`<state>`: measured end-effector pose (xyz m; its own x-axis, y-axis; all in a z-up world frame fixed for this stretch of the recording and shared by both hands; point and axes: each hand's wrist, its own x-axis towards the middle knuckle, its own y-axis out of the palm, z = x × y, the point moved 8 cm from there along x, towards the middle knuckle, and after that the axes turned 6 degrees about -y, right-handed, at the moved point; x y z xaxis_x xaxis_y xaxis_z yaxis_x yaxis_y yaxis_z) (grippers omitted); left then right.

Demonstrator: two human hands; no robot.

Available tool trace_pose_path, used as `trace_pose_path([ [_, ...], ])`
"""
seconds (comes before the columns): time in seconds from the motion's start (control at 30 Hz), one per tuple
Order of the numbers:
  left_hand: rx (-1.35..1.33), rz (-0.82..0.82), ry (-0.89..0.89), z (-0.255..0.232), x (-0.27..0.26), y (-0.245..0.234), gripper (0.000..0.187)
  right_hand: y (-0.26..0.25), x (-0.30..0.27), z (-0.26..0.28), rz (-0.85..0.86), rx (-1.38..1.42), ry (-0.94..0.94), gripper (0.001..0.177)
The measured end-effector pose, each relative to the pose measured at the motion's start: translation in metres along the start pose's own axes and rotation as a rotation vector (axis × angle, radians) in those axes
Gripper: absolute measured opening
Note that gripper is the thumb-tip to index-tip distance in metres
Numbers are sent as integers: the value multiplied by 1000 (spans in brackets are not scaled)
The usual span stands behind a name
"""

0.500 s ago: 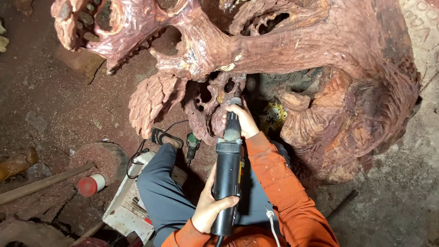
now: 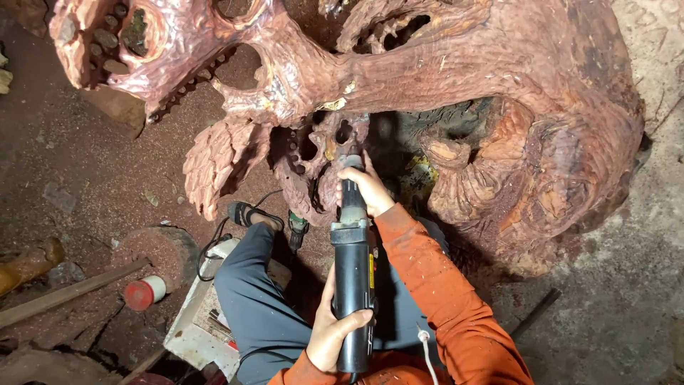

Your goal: Using a power die grinder to carve and refine details on a large wooden sculpture

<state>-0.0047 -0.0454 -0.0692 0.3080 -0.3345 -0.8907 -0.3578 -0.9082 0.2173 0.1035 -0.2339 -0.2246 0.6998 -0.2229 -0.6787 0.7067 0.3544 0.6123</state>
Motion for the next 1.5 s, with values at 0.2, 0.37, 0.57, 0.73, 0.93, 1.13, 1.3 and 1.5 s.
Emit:
trace_pose_path([
  [0.2,-48,-73,-93,2,-9,3,113,-2,3,-10,-26,-56,4,122],
  [0.37,-10,-13,11,-7,-1,3,113,2,9,0,94,11,-62,101],
  [0.57,71,59,68,-24,-7,-1,111,4,5,-8,1,70,-54,111],
  [0.73,57,22,12,-22,-18,-9,113,18,-10,-16,7,94,-15,121],
  [0.93,32,-67,-67,-18,-19,-19,119,19,-7,-24,54,116,-61,125],
  [1.13,120,0,-49,-46,-18,-20,115,20,-2,-19,-15,218,-59,122],
  [1.3,143,-50,-77,-55,-25,-18,113,23,2,-18,29,182,-106,124],
  [1.5,87,-179,-239,-44,-35,-14,116,26,-9,-19,4,103,-79,124],
])
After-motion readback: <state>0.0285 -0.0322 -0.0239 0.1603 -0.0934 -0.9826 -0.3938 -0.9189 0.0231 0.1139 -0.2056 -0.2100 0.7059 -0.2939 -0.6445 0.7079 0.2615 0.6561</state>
